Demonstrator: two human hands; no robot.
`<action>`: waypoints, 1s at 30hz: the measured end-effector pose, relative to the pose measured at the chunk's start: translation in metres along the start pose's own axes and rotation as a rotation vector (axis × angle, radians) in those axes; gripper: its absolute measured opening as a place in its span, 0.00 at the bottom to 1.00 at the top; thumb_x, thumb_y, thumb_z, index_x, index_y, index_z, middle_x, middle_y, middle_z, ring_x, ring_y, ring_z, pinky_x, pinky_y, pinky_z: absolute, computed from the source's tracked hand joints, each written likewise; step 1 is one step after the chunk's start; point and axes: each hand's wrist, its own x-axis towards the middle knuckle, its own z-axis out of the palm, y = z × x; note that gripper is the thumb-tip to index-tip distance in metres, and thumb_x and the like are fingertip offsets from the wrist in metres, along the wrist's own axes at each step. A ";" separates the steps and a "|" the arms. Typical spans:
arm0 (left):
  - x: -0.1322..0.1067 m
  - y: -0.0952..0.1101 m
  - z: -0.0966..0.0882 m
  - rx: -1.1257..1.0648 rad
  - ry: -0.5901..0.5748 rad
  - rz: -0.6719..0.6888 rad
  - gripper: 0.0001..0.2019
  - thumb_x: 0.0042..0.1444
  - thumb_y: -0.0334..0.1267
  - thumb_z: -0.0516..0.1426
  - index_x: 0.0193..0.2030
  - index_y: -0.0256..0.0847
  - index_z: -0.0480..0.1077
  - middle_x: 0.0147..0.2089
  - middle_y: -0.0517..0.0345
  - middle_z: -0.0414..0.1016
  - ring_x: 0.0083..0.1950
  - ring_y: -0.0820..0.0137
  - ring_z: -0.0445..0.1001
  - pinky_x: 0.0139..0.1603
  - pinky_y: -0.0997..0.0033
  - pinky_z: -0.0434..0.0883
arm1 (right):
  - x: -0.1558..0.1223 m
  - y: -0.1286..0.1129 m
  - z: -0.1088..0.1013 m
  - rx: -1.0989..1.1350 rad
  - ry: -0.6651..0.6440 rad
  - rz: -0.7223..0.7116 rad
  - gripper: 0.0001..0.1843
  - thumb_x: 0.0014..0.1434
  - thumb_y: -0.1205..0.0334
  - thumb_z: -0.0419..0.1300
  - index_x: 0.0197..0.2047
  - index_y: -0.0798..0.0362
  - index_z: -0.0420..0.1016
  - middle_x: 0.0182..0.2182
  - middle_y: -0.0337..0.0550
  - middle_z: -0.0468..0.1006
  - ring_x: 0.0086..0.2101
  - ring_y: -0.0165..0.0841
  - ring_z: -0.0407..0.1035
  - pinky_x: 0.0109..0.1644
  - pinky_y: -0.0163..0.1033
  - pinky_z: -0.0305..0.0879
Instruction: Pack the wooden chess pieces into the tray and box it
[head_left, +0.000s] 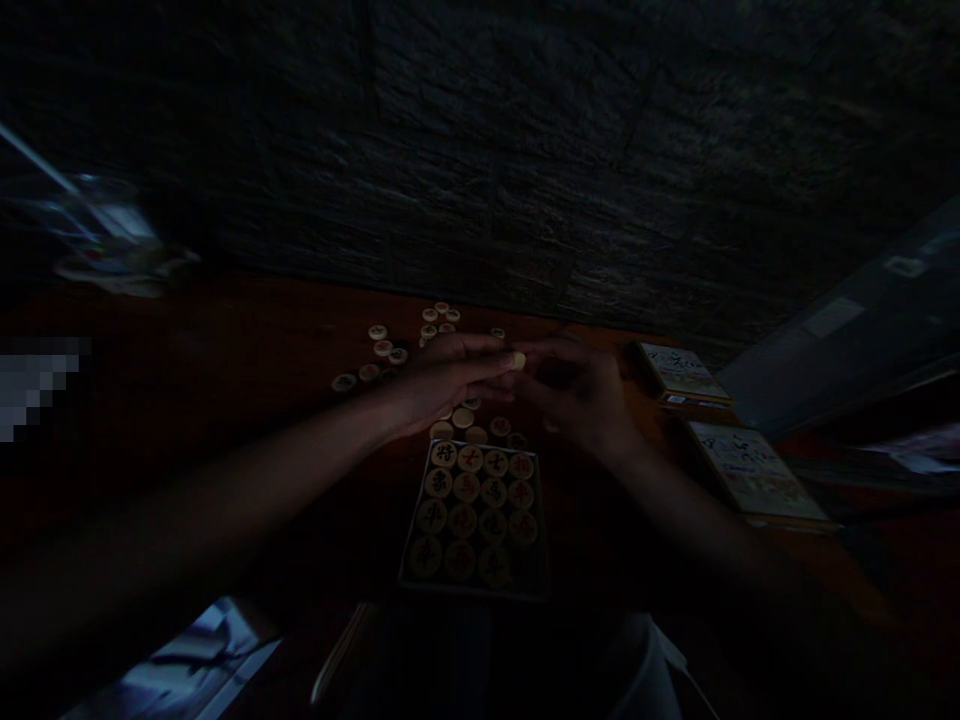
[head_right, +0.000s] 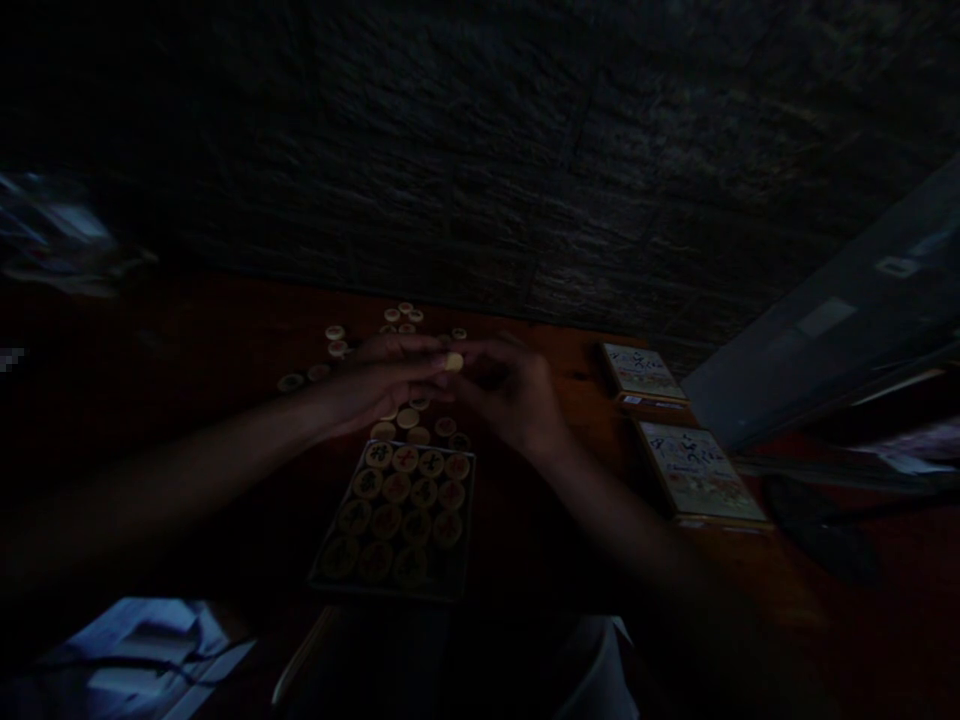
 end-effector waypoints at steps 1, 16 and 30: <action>0.000 0.000 0.000 0.008 -0.004 -0.001 0.11 0.58 0.39 0.70 0.45 0.37 0.83 0.44 0.50 0.84 0.44 0.68 0.82 0.51 0.65 0.79 | -0.001 0.000 0.000 -0.037 -0.001 -0.022 0.20 0.56 0.47 0.75 0.48 0.49 0.87 0.39 0.45 0.83 0.34 0.34 0.77 0.33 0.38 0.73; 0.002 0.001 0.001 0.008 0.104 0.012 0.15 0.50 0.36 0.75 0.43 0.36 0.81 0.40 0.55 0.83 0.40 0.70 0.83 0.47 0.68 0.80 | -0.006 -0.002 -0.001 -0.262 -0.012 -0.181 0.15 0.63 0.56 0.70 0.52 0.47 0.85 0.38 0.43 0.83 0.29 0.31 0.72 0.32 0.37 0.69; 0.002 -0.001 0.000 0.048 0.129 0.002 0.14 0.48 0.38 0.76 0.38 0.36 0.81 0.39 0.52 0.86 0.38 0.68 0.85 0.46 0.66 0.82 | -0.002 -0.006 -0.001 -0.316 -0.045 -0.281 0.13 0.62 0.59 0.72 0.50 0.49 0.84 0.40 0.45 0.83 0.36 0.36 0.76 0.39 0.40 0.72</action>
